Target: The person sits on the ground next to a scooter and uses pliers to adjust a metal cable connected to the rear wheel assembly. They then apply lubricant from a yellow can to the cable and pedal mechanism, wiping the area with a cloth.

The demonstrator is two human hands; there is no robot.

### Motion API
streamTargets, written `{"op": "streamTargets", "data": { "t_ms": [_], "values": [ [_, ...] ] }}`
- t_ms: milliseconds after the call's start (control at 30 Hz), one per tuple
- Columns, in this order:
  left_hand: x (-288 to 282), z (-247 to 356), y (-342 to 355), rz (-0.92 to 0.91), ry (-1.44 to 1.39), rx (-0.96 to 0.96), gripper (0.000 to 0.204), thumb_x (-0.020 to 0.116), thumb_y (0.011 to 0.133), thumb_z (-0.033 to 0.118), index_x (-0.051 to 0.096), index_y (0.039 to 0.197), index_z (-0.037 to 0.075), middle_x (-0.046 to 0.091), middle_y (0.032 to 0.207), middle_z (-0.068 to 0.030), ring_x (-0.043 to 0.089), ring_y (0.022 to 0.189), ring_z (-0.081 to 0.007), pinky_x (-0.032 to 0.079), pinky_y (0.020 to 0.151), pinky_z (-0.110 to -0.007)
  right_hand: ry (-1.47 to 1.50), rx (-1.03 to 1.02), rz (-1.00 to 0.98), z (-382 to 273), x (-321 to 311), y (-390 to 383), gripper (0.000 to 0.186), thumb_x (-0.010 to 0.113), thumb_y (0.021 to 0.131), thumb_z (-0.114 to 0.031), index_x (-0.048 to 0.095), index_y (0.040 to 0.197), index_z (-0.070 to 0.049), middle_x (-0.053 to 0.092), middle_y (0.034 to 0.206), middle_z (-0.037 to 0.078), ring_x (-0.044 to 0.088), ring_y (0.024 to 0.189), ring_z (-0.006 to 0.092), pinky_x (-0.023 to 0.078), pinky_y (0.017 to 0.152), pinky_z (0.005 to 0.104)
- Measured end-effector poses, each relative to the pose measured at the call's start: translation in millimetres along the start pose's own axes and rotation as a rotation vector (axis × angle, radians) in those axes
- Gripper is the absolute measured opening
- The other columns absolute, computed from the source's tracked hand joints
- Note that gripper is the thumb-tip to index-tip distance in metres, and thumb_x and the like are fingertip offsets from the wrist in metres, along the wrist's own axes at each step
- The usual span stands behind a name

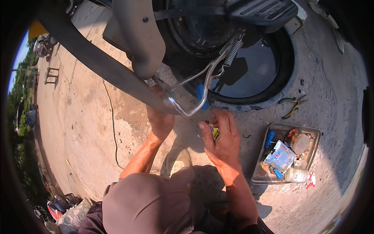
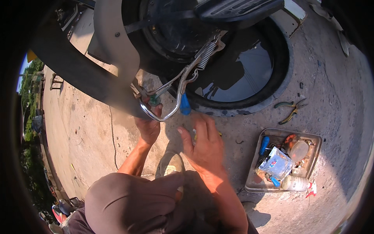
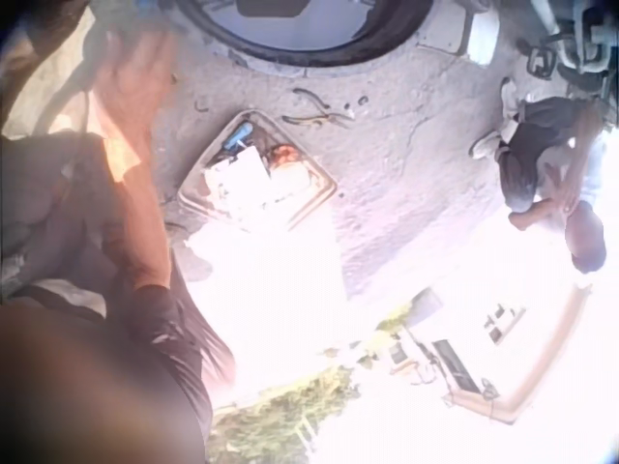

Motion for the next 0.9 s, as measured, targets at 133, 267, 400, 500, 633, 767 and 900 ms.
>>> {"op": "streamTargets", "data": {
  "t_ms": [133,267,400,500,633,767,900],
  "values": [
    [-4,5,1,0.018,-0.083,-0.039,0.049,0.075,0.088,-0.005,0.053,0.132,-0.001,0.056,0.129,-0.0121,0.057,0.119,-0.0245,0.046,0.103,-0.037,0.02,0.095,0.053,-8,19,56,0.06,0.071,0.091,-0.011,0.049,0.145,0.003,0.065,0.116,0.025,0.071,0.089,0.044,0.059,0.075,0.051],
    [-6,2,-2,0.098,-0.255,-0.109,0.046,0.073,0.086,-0.007,0.056,0.128,-0.001,0.054,0.13,-0.0137,0.055,0.12,-0.0266,0.044,0.105,-0.039,-0.012,0.033,0.005,-1,36,67,0.058,0.061,0.092,-0.005,0.046,0.148,0.004,0.066,0.115,0.027,0.072,0.088,0.0459,0.058,0.074,0.052],
    [-7,7,3,0.018,-0.12,-0.106,0.051,0.072,0.085,-0.009,0.053,0.131,0.0,0.053,0.133,-0.0135,0.055,0.122,-0.0258,0.044,0.106,-0.039,-0.112,-0.008,0.012,-7,32,66,0.061,0.063,0.091,-0.006,0.046,0.148,0.004,0.069,0.106,0.024,0.072,0.086,0.0444,0.058,0.07,0.0523],
    [-9,8,1,0.035,-0.209,-0.11,0.051,0.072,0.085,-0.01,0.053,0.132,0.0,0.053,0.134,-0.0138,0.054,0.124,-0.026,0.043,0.108,-0.039,-0.13,0.019,0.007,-3,31,63,0.061,0.065,0.09,-0.007,0.048,0.147,0.004,0.072,0.101,0.024,0.073,0.085,0.0436,0.057,0.068,0.0521],
    [-9,1,-2,0.061,-0.247,-0.147,0.049,0.073,0.086,-0.007,0.055,0.131,-0.001,0.054,0.135,-0.0152,0.054,0.127,-0.0267,0.042,0.11,-0.039,0.023,0.146,0.004,6,34,59,0.053,0.065,0.094,-0.01,0.053,0.143,0.004,0.073,0.097,0.024,0.072,0.082,0.0438,0.055,0.065,0.0504],
    [-11,2,-2,0.021,-0.09,-0.132,0.047,0.073,0.087,-0.005,0.056,0.13,-0.002,0.054,0.137,-0.0162,0.053,0.129,-0.0274,0.041,0.111,-0.04,0.674,0.406,0.015,38,59,50,0.045,0.063,0.098,-0.013,0.058,0.139,0.005,0.073,0.091,0.022,0.07,0.077,0.0401,0.052,0.061,0.0442],
    [-7,2,0,0.019,-0.149,-0.135,0.047,0.074,0.086,-0.005,0.056,0.13,-0.003,0.053,0.135,-0.0156,0.053,0.126,-0.0268,0.042,0.109,-0.039,0.458,0.27,0.069,33,49,46,0.041,0.06,0.103,-0.017,0.059,0.138,0.005,0.068,0.084,0.017,0.065,0.067,0.0246,0.051,0.057,0.0386]
  ]
}}
Point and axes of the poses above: each hand's wrist, its own y-axis towards the middle knuckle, its own x-axis out of the palm, z = x × y, the point moved 10 cm from there along y, towards the middle knuckle
